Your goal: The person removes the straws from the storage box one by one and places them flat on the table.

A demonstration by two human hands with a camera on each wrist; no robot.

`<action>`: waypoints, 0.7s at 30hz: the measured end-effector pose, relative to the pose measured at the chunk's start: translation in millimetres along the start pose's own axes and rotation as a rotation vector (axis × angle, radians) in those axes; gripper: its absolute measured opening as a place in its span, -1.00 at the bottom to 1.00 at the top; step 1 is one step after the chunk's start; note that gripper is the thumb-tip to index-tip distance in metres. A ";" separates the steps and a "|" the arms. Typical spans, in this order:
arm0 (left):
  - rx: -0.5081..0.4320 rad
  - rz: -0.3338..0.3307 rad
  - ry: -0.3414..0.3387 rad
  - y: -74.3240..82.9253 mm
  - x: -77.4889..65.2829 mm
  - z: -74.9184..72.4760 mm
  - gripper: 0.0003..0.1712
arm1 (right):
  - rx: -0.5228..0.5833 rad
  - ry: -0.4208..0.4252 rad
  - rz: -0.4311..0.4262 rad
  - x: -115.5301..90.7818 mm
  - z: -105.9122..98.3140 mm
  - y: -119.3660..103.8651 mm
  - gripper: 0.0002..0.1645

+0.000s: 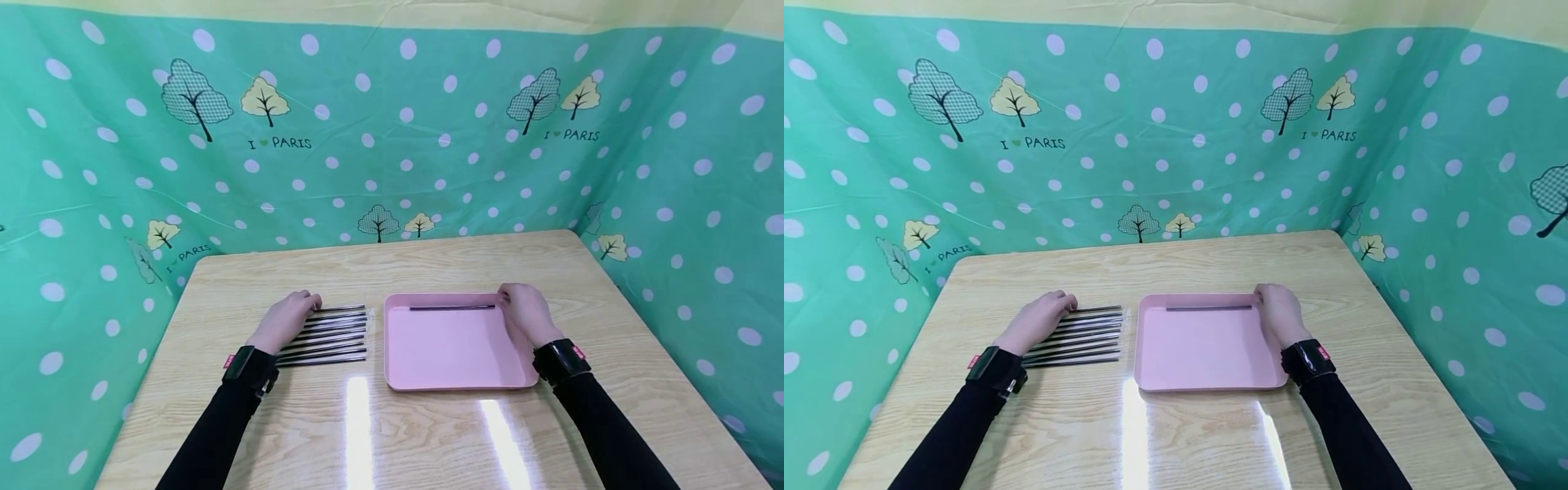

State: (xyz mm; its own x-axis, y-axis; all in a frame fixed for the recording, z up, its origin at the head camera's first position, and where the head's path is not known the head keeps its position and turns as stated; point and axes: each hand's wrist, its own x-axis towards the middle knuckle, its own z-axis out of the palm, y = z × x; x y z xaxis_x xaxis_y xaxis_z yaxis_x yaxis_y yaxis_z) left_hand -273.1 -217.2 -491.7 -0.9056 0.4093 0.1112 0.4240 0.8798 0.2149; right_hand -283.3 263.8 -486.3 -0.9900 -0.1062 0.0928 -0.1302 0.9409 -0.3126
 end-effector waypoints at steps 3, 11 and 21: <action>-0.006 0.002 -0.001 1.3 -0.2 -0.1 -0.82 | -0.003 -0.001 0.001 0.2 0.9 -0.1 -0.90; -0.008 0.010 0.016 3.3 -1.4 -2.3 -0.81 | -0.011 -0.022 0.022 0.3 0.4 -2.2 -0.90; 0.013 0.011 0.014 -1.4 -0.7 0.2 -0.82 | -0.017 -0.004 0.001 -0.9 0.3 -1.8 -0.90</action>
State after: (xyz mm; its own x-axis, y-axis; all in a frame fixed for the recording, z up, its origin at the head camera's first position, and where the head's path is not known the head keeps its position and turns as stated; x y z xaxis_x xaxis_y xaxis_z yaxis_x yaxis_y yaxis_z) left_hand -273.0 -218.7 -492.3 -0.9007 0.4156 0.1269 0.4336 0.8784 0.2011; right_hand -282.2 262.1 -486.2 -0.9904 -0.1067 0.0883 -0.1284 0.9463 -0.2968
